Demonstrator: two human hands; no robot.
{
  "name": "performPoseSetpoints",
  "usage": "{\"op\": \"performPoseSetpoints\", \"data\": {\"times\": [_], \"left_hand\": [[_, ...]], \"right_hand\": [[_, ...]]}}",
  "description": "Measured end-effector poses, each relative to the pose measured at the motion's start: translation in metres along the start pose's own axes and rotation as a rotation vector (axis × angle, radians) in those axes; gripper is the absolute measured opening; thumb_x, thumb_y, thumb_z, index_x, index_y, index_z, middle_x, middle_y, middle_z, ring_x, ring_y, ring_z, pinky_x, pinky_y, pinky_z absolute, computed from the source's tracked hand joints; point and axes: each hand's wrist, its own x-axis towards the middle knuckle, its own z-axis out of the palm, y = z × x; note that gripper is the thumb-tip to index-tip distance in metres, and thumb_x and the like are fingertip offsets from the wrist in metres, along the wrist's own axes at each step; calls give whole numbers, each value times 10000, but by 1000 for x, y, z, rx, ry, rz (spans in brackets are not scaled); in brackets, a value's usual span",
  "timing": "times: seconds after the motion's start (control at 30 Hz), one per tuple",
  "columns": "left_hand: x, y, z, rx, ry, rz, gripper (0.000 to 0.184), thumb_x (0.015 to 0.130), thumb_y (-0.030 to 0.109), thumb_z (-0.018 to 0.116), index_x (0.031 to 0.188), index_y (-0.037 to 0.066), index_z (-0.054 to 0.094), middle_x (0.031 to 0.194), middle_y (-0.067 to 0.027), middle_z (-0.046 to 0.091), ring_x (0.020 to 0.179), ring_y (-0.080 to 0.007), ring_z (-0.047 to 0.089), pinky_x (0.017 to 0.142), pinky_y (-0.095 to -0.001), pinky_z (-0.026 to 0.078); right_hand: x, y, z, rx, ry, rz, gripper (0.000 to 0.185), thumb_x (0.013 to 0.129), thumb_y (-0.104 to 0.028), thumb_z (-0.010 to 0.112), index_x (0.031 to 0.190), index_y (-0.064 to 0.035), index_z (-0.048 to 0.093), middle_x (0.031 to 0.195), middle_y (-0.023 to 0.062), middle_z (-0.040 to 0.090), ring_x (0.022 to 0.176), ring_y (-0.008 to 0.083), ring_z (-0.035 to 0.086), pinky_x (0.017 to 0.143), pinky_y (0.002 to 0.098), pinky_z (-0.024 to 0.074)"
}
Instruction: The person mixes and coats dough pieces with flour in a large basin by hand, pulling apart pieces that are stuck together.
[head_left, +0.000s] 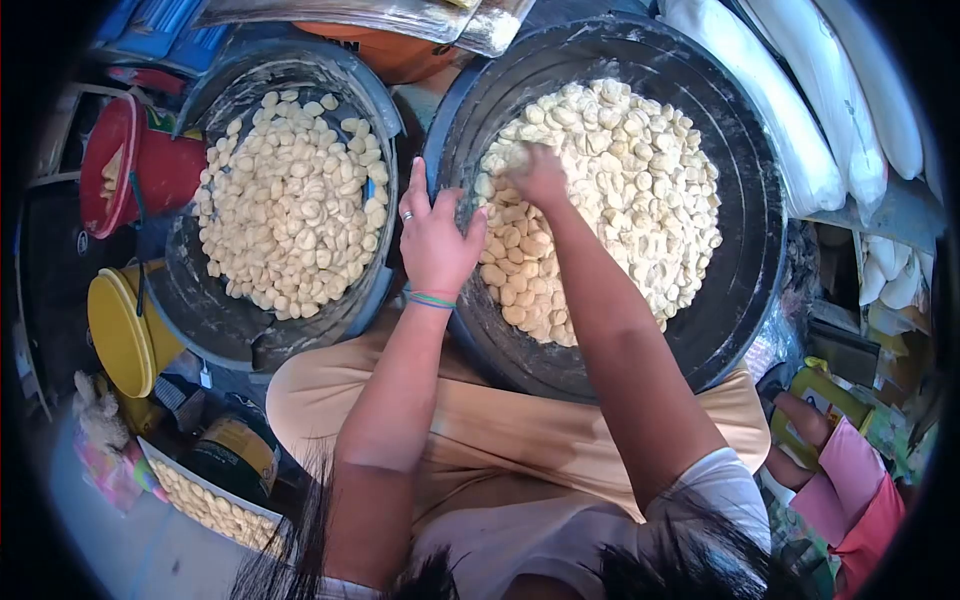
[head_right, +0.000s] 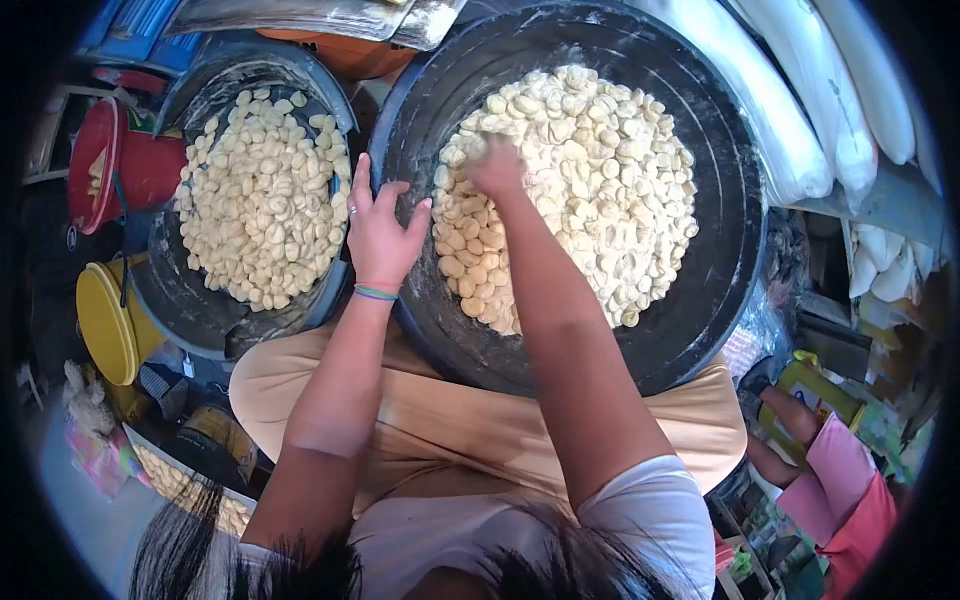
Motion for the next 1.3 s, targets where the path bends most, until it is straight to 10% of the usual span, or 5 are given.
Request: {"op": "performPoseSetpoints", "data": {"times": [0.3, 0.67, 0.83, 1.1, 1.3], "left_hand": [[4, 2, -1, 163, 79, 75, 427, 741, 338, 708, 1077, 84, 640, 1479, -191, 284, 1222, -416, 422, 992, -487, 372], [-3, 0, 1, -411, -92, 136, 370, 943, 364, 514, 984, 13, 625, 840, -180, 652, 796, -373, 630, 704, -403, 492], [-5, -3, 2, -582, -185, 2, 357, 970, 346, 472, 1009, 19, 608, 829, -185, 651, 792, -357, 642, 688, -389, 491], [-5, -9, 6, -497, -111, 51, 171, 863, 166, 613, 960, 26, 624, 927, -139, 660, 824, -285, 649, 723, -361, 503], [4, -7, 0, -611, 6, 312, 155, 793, 108, 633, 875, -22, 615, 1037, -161, 633, 935, -249, 617, 784, -315, 502]], "right_hand": [[-71, -13, -46, 1046, -783, 125, 339, 820, -117, 651, 1145, -78, 563, 1049, 61, 631, 901, 169, 620, 807, 308, 501], [-74, -34, -147, 1467, -320, 412, 231, 821, 5, 577, 1050, -23, 565, 982, 77, 629, 890, 153, 632, 803, 279, 506], [-78, -39, -156, 896, -557, -2, 535, 764, -83, 614, 1287, -82, 506, 1497, 109, 303, 1395, 282, 256, 1124, 374, 247], [-33, -4, -69, 579, -435, -351, 478, 701, -82, 656, 1177, -76, 611, 1223, 179, 559, 1130, 303, 545, 982, 360, 430], [2, 39, -31, -96, -349, 186, 781, 779, -626, 590, 1425, -243, 372, 1484, 217, 251, 1374, 393, 241, 1071, 648, 182]]}}
